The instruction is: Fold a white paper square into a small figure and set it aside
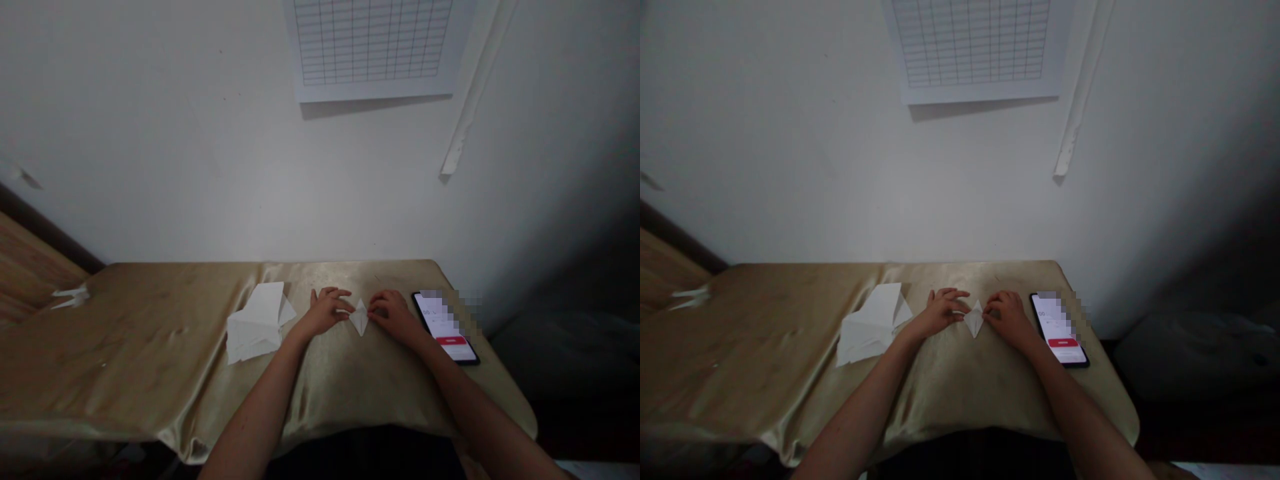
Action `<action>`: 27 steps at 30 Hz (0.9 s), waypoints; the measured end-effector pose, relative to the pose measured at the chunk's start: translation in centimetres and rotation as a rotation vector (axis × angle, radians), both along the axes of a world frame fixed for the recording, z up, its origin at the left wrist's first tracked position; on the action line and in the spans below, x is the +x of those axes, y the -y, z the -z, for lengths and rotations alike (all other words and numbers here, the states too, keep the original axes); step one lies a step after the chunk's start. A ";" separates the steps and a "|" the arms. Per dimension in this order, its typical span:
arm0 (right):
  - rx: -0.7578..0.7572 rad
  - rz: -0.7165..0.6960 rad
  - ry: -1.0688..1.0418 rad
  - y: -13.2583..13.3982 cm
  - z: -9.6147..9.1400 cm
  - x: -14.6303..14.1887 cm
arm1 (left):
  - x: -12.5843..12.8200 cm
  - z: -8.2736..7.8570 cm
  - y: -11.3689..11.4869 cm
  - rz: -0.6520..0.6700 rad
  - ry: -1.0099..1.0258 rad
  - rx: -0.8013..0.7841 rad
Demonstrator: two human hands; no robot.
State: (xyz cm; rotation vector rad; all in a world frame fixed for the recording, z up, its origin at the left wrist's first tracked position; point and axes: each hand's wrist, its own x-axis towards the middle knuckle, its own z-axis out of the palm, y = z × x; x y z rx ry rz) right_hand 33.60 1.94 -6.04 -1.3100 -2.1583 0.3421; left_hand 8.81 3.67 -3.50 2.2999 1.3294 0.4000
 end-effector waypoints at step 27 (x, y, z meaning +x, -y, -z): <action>0.021 0.010 0.003 0.2 0.1 -0.6 | 1.6 0.2 0.6 -0.103 0.072 0.079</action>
